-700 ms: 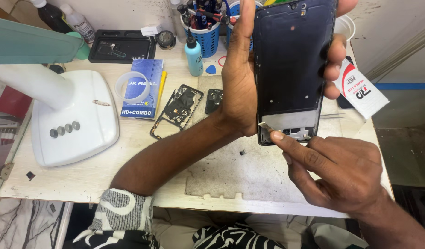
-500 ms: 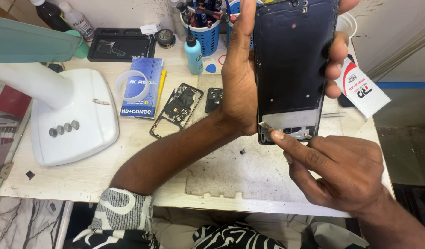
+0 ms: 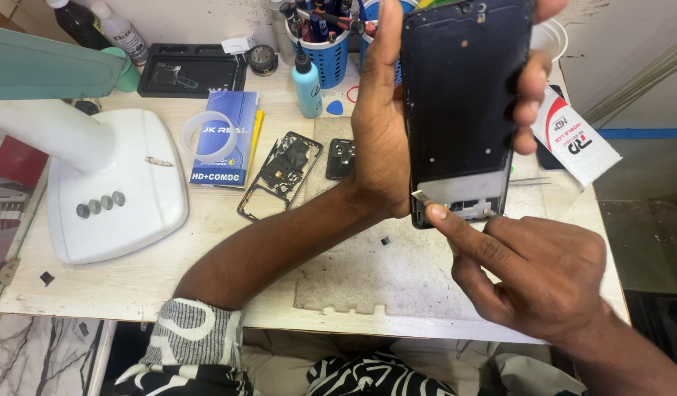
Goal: The person works on a disassembled smartphone at a repair bench. They hold the phone frame, use a blue electric screwdriver on it, then set it down and use a pry tool and fingers to scrape and peel old adhesive and residue from the frame edges and back surface.
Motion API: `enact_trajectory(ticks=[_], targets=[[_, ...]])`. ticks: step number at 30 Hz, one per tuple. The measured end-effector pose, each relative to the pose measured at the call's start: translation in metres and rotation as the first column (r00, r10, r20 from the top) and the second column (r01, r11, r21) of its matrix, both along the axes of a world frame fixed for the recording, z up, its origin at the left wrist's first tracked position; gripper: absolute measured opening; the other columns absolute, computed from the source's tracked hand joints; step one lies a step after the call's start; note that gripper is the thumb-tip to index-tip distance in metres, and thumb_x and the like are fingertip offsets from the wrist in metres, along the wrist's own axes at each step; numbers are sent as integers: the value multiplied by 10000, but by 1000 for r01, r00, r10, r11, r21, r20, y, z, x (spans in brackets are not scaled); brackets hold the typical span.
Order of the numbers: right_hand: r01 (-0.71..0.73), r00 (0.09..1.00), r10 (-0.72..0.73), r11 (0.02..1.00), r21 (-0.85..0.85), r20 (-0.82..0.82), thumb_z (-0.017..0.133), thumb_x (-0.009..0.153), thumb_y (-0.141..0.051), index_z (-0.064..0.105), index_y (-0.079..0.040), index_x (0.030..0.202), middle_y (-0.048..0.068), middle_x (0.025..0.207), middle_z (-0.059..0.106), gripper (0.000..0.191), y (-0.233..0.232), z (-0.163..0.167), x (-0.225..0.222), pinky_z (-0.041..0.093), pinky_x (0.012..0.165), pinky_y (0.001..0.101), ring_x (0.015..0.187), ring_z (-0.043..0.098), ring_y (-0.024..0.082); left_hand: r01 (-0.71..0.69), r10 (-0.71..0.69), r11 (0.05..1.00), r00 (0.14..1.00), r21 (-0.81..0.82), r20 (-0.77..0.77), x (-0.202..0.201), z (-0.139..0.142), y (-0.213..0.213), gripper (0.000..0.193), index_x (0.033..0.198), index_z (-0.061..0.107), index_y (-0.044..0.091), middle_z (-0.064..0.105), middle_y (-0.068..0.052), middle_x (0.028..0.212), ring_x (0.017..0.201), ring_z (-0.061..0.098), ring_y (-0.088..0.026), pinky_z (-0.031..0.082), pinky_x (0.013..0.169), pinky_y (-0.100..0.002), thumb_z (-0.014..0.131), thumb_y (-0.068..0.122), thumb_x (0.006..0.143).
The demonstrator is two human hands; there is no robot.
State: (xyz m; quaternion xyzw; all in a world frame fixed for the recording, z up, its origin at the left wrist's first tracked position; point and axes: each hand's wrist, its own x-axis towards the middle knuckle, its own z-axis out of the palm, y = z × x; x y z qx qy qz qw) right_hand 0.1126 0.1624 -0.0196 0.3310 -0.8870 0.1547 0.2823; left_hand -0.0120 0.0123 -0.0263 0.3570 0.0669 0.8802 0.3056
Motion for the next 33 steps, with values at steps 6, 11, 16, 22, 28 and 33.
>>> enact_trajectory(ticks=[6, 11, 16, 22, 28, 33], targets=[[20, 1000, -20, 1000, -7, -12, 771, 777, 30, 701, -79, 1320, -21, 556, 453, 558, -3, -2, -3, 356, 455, 366, 447, 441, 121, -19, 18, 1000, 999, 9, 36, -1, -7, 3, 1016, 1572, 291, -66, 563, -147, 1079, 921, 610, -188, 570, 861, -305, 222, 827, 1093], [56, 998, -57, 998, -23, -24, 762, 774, 43, 691, -69, 1324, 6, 595, 510, 566, 0, 0, -3, 379, 480, 365, 475, 465, 145, -7, 6, 999, 999, 43, 41, 13, -18, 15, 936, 1516, 288, -91, 521, -133, 1012, 902, 568, -163, 564, 891, -308, 234, 766, 1142], [12, 998, -15, 999, -52, -54, 759, 780, 60, 684, -44, 1308, 5, 566, 492, 543, 2, -3, -3, 369, 461, 365, 457, 465, 145, 18, -18, 999, 1000, 31, 9, 12, -17, 14, 951, 1509, 268, -102, 512, -136, 1011, 925, 587, -169, 568, 895, -312, 260, 770, 1129], [5, 998, -8, 999, -45, -60, 748, 774, 57, 693, -51, 1304, -3, 549, 478, 543, 5, -8, -5, 358, 451, 362, 442, 447, 136, -8, 11, 999, 998, 48, -57, 6, -17, 15, 923, 1502, 271, -105, 536, -160, 1042, 950, 621, -190, 579, 925, -333, 295, 744, 1140], [4, 998, -6, 999, -45, -60, 757, 776, 65, 699, -58, 1302, -3, 548, 477, 543, 8, -13, -8, 356, 450, 364, 440, 443, 134, 29, -24, 996, 997, 80, -67, 0, -24, 18, 935, 1512, 253, -102, 547, -172, 1050, 963, 625, -197, 584, 940, -350, 304, 750, 1129], [-5, 998, 2, 999, -42, -63, 751, 770, 64, 694, -56, 1307, 4, 560, 467, 553, 11, -17, -10, 359, 467, 370, 455, 445, 150, 19, -12, 997, 997, 79, -76, -2, -28, 22, 961, 1512, 238, -105, 557, -183, 1067, 961, 618, -197, 589, 925, -357, 307, 763, 1105]])
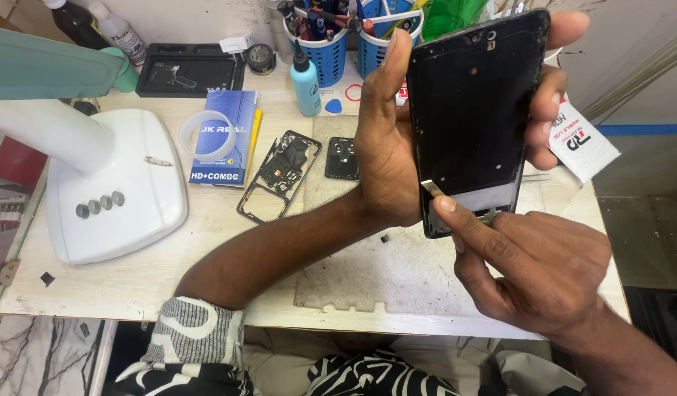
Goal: The person works on a disassembled smartphone at a repair bench. They hold the phone frame, use a blue electric screwdriver on it, then set it down and use a pry tool and fingers to scrape and peel old adhesive and residue from the frame edges and back surface.
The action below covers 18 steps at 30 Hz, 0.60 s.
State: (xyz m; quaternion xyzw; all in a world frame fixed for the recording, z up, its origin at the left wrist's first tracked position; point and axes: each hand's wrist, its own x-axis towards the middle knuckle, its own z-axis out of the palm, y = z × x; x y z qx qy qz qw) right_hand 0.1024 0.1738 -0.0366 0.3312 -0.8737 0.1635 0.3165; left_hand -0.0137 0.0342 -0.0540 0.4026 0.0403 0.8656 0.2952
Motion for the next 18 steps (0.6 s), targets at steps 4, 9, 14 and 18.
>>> enact_trajectory(ticks=[4, 9, 14, 18], targets=[[6, 1000, -6, 1000, 2, -8, 765, 766, 69, 708, -54, 1292, 3, 540, 458, 544, 1, -3, -1, 351, 458, 376, 440, 435, 149, -12, 12, 1000, 1000, -11, -8, -1, -2, 2, 995, 1545, 235, -116, 554, -185, 1061, 944, 618, -196, 593, 900, -350, 311, 767, 1092], [-5, 1000, 5, 1000, -8, -6, 761, 770, 75, 708, -49, 1284, 3, 541, 467, 531, 2, -4, -1, 352, 455, 370, 439, 435, 143, -15, 15, 1000, 1000, -12, -18, -2, -2, 3, 1001, 1546, 235, -117, 560, -191, 1072, 938, 620, -195, 596, 886, -343, 318, 769, 1088], [-10, 1000, 10, 1000, -2, -4, 764, 772, 72, 713, -53, 1284, 4, 541, 468, 530, 3, -3, -1, 357, 461, 371, 446, 440, 143, -4, 3, 1000, 1000, -18, -8, -2, -2, 2, 984, 1527, 225, -110, 554, -189, 1078, 947, 621, -196, 596, 894, -343, 320, 766, 1089], [-12, 1000, 12, 1000, -4, -2, 760, 770, 72, 707, -54, 1288, 4, 546, 472, 536, 3, -3, -2, 362, 465, 374, 452, 444, 143, 5, -5, 1000, 1000, -17, -3, -3, -2, 1, 1012, 1563, 230, -116, 548, -188, 1080, 951, 622, -194, 597, 895, -340, 323, 766, 1077]])
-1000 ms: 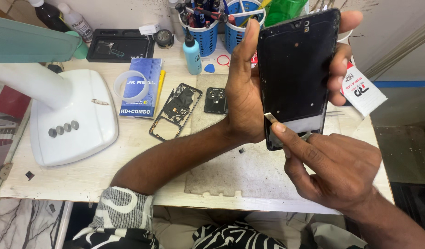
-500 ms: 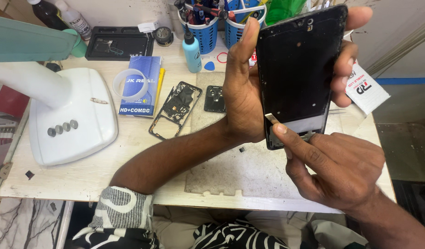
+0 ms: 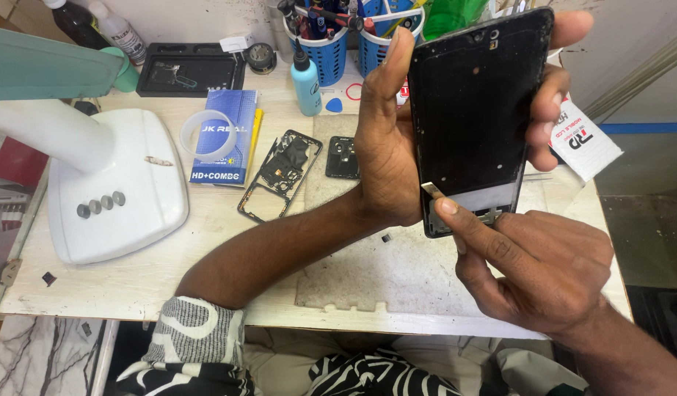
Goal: The person works on a disassembled smartphone at a repair bench. They hold the phone frame, use a blue electric screwdriver on it, then set it down and use a pry tool and fingers to scrape and peel old adhesive and residue from the frame edges and back surface.
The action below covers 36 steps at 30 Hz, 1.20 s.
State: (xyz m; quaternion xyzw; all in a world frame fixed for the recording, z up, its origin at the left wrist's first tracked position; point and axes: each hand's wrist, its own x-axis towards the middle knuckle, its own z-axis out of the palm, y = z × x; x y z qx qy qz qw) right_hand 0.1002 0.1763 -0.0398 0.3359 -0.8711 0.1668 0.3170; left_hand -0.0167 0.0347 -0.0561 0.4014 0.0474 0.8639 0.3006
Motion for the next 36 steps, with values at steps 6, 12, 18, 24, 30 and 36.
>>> enact_trajectory(ticks=[6, 12, 18, 24, 30, 36], targets=[[9, 1000, -9, 1000, 14, 21, 765, 761, 57, 700, -65, 1304, -3, 542, 473, 560, 1, -2, 0, 361, 458, 370, 446, 448, 136, -6, 6, 1000, 1000, 0, -12, 0, -2, 1, 1003, 1545, 236, -108, 537, -177, 1058, 950, 622, -184, 599, 891, -327, 317, 775, 1076], [25, 1000, -25, 999, 31, 12, 772, 752, 37, 693, -75, 1323, -6, 552, 481, 586, -1, -6, -1, 362, 458, 370, 454, 453, 137, -20, 19, 1000, 1000, -10, -12, 0, -5, -2, 1009, 1540, 240, -104, 524, -161, 1037, 944, 619, -169, 598, 895, -309, 296, 788, 1071], [21, 1000, -22, 999, 30, 16, 764, 750, 22, 682, -69, 1324, -9, 567, 501, 587, 0, -10, -2, 362, 449, 361, 456, 463, 134, -27, 28, 999, 1000, -18, 10, -3, -7, -1, 999, 1526, 255, -103, 511, -160, 1015, 934, 620, -184, 597, 898, -317, 296, 782, 1063], [31, 999, -32, 999, 33, 12, 767, 751, 11, 690, -68, 1326, -3, 569, 506, 586, 1, -12, -1, 368, 455, 363, 458, 464, 143, -43, 43, 999, 999, -5, 16, 1, -11, -1, 956, 1498, 280, -89, 505, -144, 1006, 928, 598, -177, 584, 904, -308, 299, 773, 1086], [23, 1000, -23, 1000, 11, 0, 758, 744, 14, 695, -46, 1305, 13, 606, 537, 568, -6, -11, -6, 375, 476, 359, 486, 491, 160, -10, 10, 1000, 999, 4, 52, 1, -20, 3, 963, 1496, 279, -89, 511, -134, 1023, 959, 582, -172, 571, 922, -313, 322, 785, 1094], [28, 999, -28, 1000, -9, -22, 774, 756, 39, 724, -36, 1250, 13, 581, 520, 502, -5, -10, -7, 371, 467, 360, 469, 485, 157, 74, -76, 997, 992, 30, 101, 6, -23, 9, 937, 1519, 257, -99, 528, -148, 1051, 956, 593, -183, 564, 977, -323, 329, 754, 1139]])
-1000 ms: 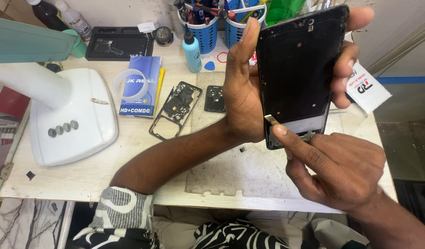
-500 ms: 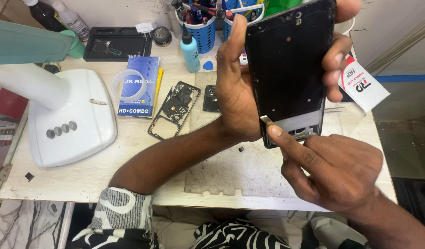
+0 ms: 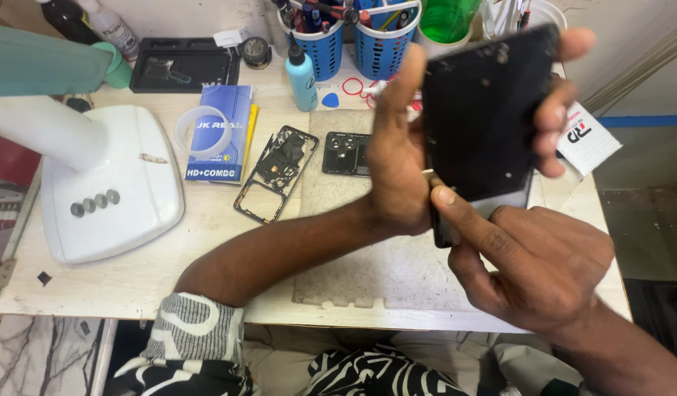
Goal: The person works on a disassembled smartphone at a repair bench. They hold the phone frame, use a blue electric screwdriver on it, then set it down and use a pry tool and fingers to scrape and peel old adhesive and residue from the frame edges and back surface.
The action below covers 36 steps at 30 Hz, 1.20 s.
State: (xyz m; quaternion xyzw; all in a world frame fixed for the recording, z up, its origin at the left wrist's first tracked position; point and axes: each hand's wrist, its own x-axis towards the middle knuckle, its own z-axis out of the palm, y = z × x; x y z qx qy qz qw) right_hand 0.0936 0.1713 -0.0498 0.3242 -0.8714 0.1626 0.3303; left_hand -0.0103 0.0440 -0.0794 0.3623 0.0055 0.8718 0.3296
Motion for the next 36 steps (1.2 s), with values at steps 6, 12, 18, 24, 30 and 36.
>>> enact_trajectory(ticks=[6, 12, 18, 24, 30, 36], targets=[[60, 998, -58, 993, -106, 18, 734, 860, 12, 737, -39, 1229, 16, 577, 498, 372, 16, -9, 9, 401, 493, 324, 497, 496, 165, -52, 52, 999, 997, 7, -58, -9, 10, -11, 929, 1516, 245, -87, 540, -147, 1065, 997, 621, -185, 549, 996, -326, 349, 745, 1116], [-45, 999, 46, 967, -250, 0, 676, 1038, -42, 613, 64, 1325, 104, 777, 675, 312, 30, -21, 6, 508, 587, 248, 631, 662, 127, -74, 73, 997, 996, -29, -56, -7, 8, -10, 901, 1529, 241, -81, 518, -124, 1058, 972, 580, -165, 520, 963, -304, 373, 715, 1129], [-77, 996, 89, 960, -269, 30, 666, 911, -32, 629, 102, 1151, 53, 652, 651, 277, 40, -30, 2, 473, 508, 264, 539, 630, 108, -101, 98, 994, 994, -48, -53, -6, 5, -8, 874, 1542, 237, -75, 496, -102, 1051, 947, 539, -145, 491, 931, -282, 397, 686, 1142], [-90, 989, 127, 919, -383, 70, 612, 1046, -25, 552, 31, 1186, 68, 819, 687, 162, 44, -42, 6, 534, 589, 226, 670, 686, 105, -133, 130, 989, 990, -62, -49, -6, 3, -9, 849, 1555, 232, -69, 473, -80, 1045, 921, 499, -126, 462, 898, -260, 421, 656, 1155], [-50, 994, 78, 954, -294, 83, 765, 876, -77, 622, 12, 1186, 30, 653, 555, 353, 32, -42, 3, 387, 525, 285, 544, 527, 118, -188, 185, 979, 982, -83, -34, -4, -2, -8, 825, 1568, 228, -63, 451, -58, 1038, 896, 458, -106, 433, 866, -238, 445, 626, 1169], [-3, 995, 35, 951, -310, 97, 874, 832, -113, 639, 14, 1138, 62, 683, 585, 406, 11, -32, 0, 370, 485, 246, 552, 495, 108, -366, 362, 913, 930, -178, -58, 17, -5, -2, 775, 1581, 230, -55, 433, -37, 1036, 867, 413, -84, 401, 828, -211, 470, 576, 1202]])
